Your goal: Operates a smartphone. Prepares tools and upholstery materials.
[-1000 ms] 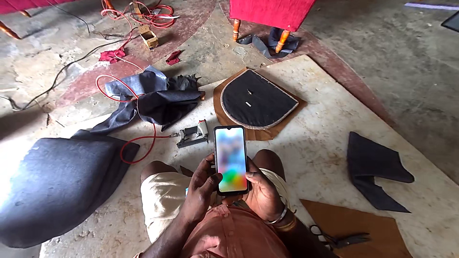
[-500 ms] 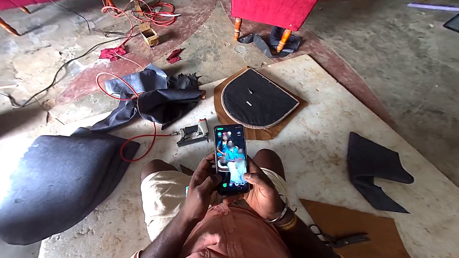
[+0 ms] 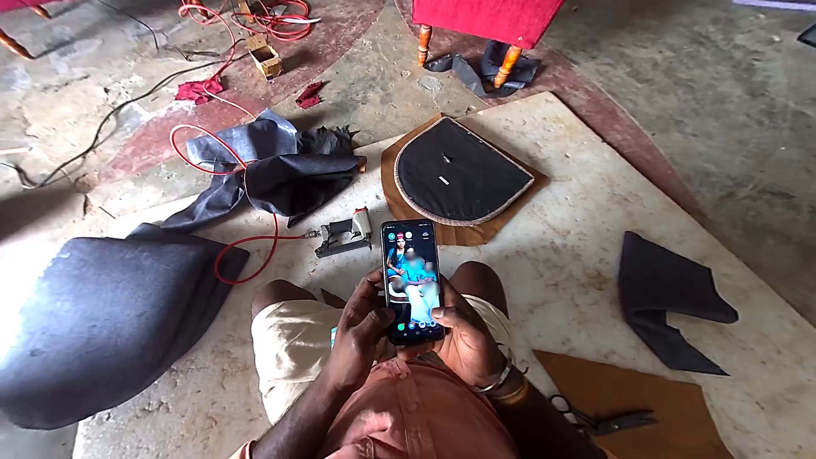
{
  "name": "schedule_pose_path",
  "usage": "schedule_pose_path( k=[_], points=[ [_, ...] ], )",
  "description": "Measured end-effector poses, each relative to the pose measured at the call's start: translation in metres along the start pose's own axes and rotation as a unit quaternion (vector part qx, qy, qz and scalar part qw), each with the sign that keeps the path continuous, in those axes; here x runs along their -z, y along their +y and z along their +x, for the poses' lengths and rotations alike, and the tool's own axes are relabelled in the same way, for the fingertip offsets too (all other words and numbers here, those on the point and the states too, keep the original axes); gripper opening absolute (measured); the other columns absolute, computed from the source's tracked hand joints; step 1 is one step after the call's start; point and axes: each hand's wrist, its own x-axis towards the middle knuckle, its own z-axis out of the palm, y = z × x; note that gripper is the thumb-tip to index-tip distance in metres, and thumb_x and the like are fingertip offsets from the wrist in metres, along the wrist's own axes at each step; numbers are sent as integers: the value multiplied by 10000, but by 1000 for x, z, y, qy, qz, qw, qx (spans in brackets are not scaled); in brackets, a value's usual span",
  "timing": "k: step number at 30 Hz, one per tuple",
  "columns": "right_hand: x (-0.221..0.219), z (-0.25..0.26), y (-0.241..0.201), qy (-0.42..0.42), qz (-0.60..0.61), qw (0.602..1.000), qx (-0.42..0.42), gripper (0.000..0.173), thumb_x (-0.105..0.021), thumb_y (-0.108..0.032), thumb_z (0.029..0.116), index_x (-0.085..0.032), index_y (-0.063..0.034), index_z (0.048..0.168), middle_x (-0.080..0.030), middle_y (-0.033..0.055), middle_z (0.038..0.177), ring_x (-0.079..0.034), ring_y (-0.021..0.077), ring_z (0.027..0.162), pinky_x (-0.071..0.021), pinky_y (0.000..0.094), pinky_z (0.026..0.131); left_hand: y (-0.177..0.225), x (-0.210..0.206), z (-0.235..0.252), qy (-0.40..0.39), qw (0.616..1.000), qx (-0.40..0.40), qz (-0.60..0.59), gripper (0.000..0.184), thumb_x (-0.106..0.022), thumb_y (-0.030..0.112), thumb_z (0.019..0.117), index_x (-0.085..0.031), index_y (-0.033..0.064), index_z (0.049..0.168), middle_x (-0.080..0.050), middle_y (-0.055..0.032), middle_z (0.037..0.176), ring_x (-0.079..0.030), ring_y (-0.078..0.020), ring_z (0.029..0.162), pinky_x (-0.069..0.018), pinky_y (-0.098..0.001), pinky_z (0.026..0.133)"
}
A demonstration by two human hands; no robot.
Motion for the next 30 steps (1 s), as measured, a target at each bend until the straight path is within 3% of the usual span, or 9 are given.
schedule_pose_path(
  k=[12, 24, 26, 30],
  points=[
    [-3, -1, -1, 16, -19, 1000, -9, 584, -527, -95, 927, -363, -119, 1488, -619, 247, 1268, -705, 425, 1039, -636, 583, 733, -3, 1, 0, -2, 1000, -4, 0, 488, -489, 72, 940, -465, 43, 1427, -617, -210, 1268, -658, -278, 1108, -565, -447, 943],
    [-16, 3, -4, 99, -108, 989, -23, 523, -617, -78, 949, -413, -70, 1431, -661, 238, 1175, -737, 398, 940, -655, 522, 610, -5, -1, -2, -15, 1000, -11, -12, 493, -471, 52, 945, -423, 19, 1435, -613, -204, 1281, -652, -279, 1125, -571, -444, 933],
    [-17, 5, -1, 103, -107, 989, -24, 502, -597, -77, 959, -421, -69, 1430, -659, 243, 1176, -735, 403, 946, -655, 527, 609, -4, 1, -3, -15, 1000, -14, -10, 491, -470, 51, 946, -424, 22, 1433, -611, -203, 1281, -652, -278, 1124, -572, -442, 926],
    [-8, 3, 4, 90, -28, 995, -24, 478, -409, -190, 963, -438, -108, 1433, -661, 249, 1192, -728, 405, 944, -632, 528, 608, -4, 0, -3, -7, 1000, -5, -5, 496, -482, 55, 937, -439, 28, 1430, -606, -205, 1297, -653, -286, 1131, -571, -454, 938]
  ],
)
